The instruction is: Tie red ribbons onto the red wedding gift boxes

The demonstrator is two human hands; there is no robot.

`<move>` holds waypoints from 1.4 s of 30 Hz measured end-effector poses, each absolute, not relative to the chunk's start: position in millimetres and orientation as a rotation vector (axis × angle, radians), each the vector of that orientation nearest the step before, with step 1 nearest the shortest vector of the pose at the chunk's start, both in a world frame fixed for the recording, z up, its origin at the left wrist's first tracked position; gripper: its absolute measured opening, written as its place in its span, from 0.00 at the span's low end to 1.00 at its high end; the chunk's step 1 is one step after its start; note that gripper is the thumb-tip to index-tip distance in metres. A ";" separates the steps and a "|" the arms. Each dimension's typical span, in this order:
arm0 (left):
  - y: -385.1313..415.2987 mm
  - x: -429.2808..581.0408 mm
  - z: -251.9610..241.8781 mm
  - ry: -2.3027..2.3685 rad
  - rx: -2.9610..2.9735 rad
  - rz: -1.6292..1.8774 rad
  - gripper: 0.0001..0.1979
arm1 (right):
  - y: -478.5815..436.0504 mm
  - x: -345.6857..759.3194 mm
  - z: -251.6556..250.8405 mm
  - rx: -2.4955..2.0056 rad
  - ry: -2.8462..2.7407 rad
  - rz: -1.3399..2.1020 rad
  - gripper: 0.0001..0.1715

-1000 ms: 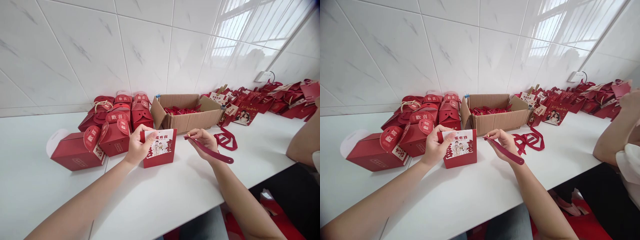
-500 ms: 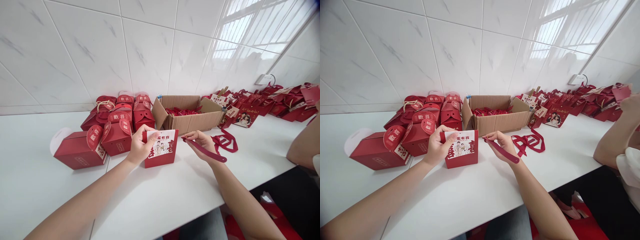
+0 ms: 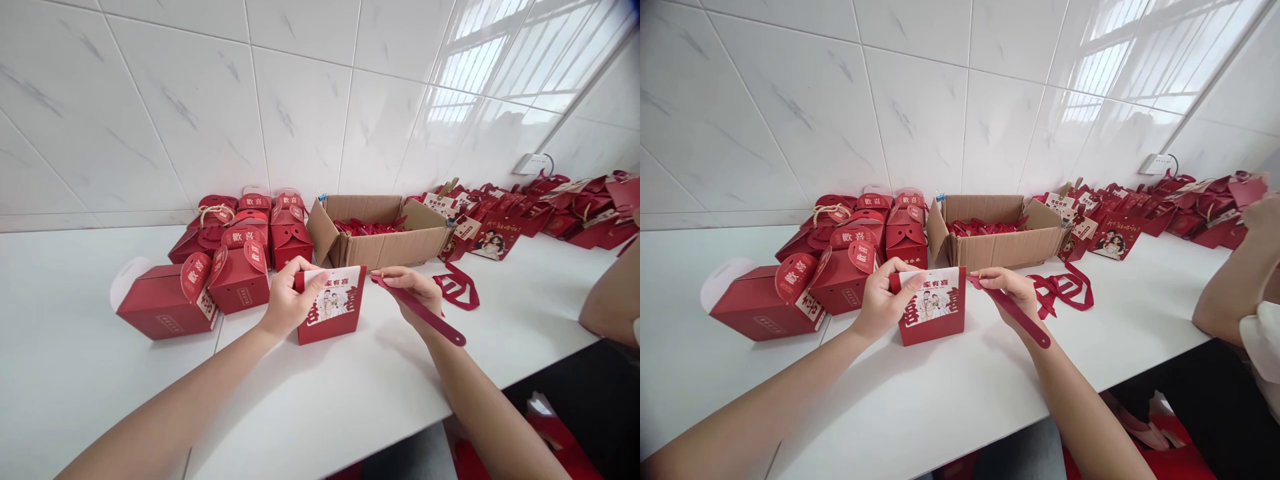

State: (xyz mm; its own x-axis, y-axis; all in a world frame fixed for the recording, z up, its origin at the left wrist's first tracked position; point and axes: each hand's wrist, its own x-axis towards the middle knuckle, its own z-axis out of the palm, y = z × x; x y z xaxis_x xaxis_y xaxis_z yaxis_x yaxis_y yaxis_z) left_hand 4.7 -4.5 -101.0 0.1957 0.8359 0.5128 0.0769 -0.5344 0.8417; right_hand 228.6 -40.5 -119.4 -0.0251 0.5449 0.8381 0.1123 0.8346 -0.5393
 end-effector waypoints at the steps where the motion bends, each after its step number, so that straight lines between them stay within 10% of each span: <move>1: -8.5 6.6 -100.1 0.853 1.787 1.378 0.12 | -42.5 225.6 -115.1 -0.494 -1.583 0.322 0.06; 42: -34.5 23.7 -12.2 0.956 2.313 0.821 0.07 | -53.1 185.8 -104.4 -0.465 -1.542 0.269 0.06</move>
